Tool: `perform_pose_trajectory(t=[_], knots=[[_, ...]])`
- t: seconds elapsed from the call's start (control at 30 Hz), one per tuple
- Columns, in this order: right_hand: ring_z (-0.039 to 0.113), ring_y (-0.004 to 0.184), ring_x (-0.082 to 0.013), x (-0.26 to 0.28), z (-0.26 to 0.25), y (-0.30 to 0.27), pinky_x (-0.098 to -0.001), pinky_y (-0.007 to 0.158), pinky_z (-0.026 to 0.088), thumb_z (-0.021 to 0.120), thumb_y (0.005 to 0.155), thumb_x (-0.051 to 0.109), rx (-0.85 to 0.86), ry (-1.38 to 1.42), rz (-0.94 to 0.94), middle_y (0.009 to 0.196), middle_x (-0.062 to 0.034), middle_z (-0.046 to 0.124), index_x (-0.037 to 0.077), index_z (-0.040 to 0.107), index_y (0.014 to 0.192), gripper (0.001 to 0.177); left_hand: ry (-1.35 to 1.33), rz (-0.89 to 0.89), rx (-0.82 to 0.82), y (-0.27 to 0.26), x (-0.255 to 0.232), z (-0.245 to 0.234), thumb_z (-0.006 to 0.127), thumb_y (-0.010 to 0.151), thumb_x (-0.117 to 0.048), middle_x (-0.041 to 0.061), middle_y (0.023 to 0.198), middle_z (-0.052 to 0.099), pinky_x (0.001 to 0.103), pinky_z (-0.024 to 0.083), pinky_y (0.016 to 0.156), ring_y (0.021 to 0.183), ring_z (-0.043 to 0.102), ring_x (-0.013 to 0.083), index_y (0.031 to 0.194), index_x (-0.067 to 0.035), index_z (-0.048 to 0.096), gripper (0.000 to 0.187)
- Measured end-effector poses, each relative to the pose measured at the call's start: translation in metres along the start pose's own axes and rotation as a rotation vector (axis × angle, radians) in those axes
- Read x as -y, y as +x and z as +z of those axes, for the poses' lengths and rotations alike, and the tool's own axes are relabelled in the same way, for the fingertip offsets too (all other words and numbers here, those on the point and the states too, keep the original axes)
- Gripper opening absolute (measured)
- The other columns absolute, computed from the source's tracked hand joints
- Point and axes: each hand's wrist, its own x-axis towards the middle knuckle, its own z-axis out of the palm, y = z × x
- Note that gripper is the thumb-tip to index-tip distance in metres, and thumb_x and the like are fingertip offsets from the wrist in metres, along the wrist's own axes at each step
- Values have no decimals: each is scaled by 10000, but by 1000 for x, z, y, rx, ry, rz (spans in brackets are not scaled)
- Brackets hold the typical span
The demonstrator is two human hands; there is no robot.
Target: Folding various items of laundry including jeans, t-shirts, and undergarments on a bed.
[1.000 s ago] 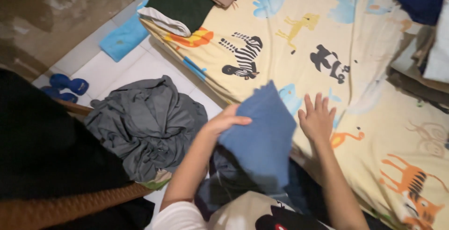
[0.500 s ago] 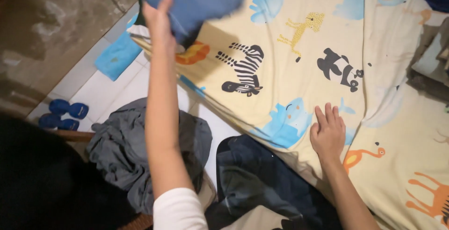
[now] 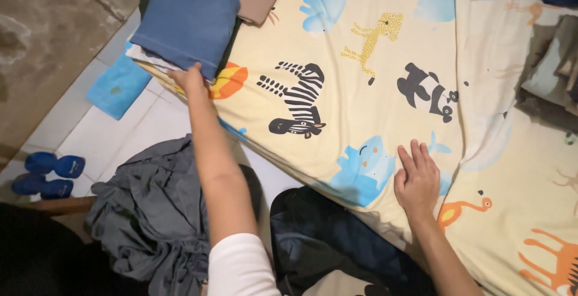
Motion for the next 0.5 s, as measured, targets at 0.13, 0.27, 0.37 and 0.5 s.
perform_pose_trajectory(t=[0.13,0.27,0.37,0.5], knots=[[497,1444,-328,1,1,4,-471,1122,403,568,862,75,-8,7,21,1537,-126,562,152,675,1359,515,-31,100,18,-13,-24,4,689,743,124,261,1487,426,388,432,1101,1300,541,343,1527,39,155,952],[462,1476,-323,1,2,10,-475,1138,374,549,879,93,33,7,24,1571,-128,524,154,639,1406,538,429,296,-252,-94,-54,19,633,883,39,248,1406,509,404,447,1074,1257,580,365,1424,14,340,617],[427,1493,-326,-4,13,24,-489,1151,348,543,887,117,54,-20,44,1589,-128,495,159,614,1432,552,430,485,-16,-132,-18,64,584,930,18,203,1272,589,370,492,1038,1143,628,312,1331,2,466,419],[392,1504,-332,-15,33,51,-521,1174,314,539,884,144,58,-81,91,1611,-123,463,173,589,1464,583,-121,51,573,-127,16,119,679,929,-106,156,1201,664,333,507,1004,1076,656,224,1335,-37,470,461]])
